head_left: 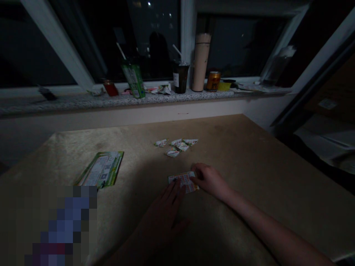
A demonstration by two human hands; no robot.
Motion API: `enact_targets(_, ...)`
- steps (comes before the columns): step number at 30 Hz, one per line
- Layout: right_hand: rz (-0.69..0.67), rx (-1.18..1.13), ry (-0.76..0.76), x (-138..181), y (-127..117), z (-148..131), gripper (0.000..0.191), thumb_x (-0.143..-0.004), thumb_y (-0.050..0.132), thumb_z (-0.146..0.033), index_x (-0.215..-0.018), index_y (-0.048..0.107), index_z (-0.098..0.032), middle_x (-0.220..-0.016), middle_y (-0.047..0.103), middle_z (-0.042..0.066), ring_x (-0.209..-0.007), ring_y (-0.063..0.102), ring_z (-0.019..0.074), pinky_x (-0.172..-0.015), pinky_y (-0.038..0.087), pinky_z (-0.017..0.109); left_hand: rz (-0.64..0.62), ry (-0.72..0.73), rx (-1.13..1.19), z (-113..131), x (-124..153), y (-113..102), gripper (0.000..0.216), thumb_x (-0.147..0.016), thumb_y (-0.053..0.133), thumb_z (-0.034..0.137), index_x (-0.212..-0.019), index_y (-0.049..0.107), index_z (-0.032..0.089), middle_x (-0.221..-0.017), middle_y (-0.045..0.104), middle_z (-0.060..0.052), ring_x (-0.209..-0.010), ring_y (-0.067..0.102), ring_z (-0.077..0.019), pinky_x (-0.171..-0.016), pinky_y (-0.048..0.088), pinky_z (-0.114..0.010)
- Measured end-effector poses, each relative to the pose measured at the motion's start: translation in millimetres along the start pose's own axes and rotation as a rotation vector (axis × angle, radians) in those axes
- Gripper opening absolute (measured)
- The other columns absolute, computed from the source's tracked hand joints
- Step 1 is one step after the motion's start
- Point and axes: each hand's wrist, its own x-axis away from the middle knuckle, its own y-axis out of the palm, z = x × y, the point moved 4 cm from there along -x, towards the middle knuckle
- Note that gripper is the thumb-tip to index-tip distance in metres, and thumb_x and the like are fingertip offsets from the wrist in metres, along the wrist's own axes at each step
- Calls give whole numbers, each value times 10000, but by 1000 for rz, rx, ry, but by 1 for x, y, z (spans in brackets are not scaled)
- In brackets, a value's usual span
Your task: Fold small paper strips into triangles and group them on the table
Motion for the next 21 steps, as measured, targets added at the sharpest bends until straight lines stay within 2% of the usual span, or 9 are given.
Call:
enact_targets(4, 42, 140, -97, 8, -6, -9, 175, -871, 527, -234, -1015, 602, -170, -958, 608, 76, -851, 580, 177, -734, 432, 274, 18, 21, 41, 1, 0, -1, 913, -792, 556, 600, -1478, 151, 152, -1525, 159, -161, -1382, 180, -336, -1076, 288, -498)
enact_targets(6, 76, 230, -192, 15, -9, -18, 211, -890, 503, -242, -1051, 615, -162, -1002, 616, 107, -955, 566, 220, -818, 437, 337, 43, 26, 60, 1, 0, -1, 966, -771, 560, 635, -1484, 115, 159, -1528, 149, -159, -1381, 186, -339, -1077, 284, -496)
enact_targets(9, 55, 195, -416, 30, -5, -31, 275, -914, 471, -226, -1160, 587, -188, -1165, 615, 93, -1110, 527, 211, -965, 390, 369, 65, 24, 74, 1, 0, 0, 987, -767, 561, 640, -1489, 82, 168, -1533, 140, -147, -1381, 191, -334, -1085, 270, -489)
enact_targets(11, 9, 178, -504, 40, 2, -33, 290, -931, 445, -240, -1184, 581, -206, -1193, 623, 64, -1133, 533, 189, -1045, 336, 377, 68, 25, 72, 2, 0, 0, 990, -762, 569, 634, -1490, 82, 172, -1536, 133, -138, -1382, 186, -333, -1086, 269, -488)
enact_targets(16, -38, 169, -442, 56, 16, -25, 379, -922, 450, -285, -1277, 528, -177, -1288, 572, 83, -1213, 493, 192, -1105, 291, 388, 43, 25, 32, 2, 0, 1, 976, -768, 543, 655, -1483, 137, 128, -1535, 130, -147, -1387, 166, -335, -1091, 265, -481)
enact_targets(21, -102, 142, -415, 61, 13, -24, 487, -906, 480, -347, -1351, 452, -150, -1373, 489, 108, -1293, 413, 204, -1141, 227, 405, 47, 51, 7, 0, -1, 0, 891, -828, 465, 647, -1476, 166, 113, -1527, 147, -165, -1389, 154, -332, -1100, 235, -491)
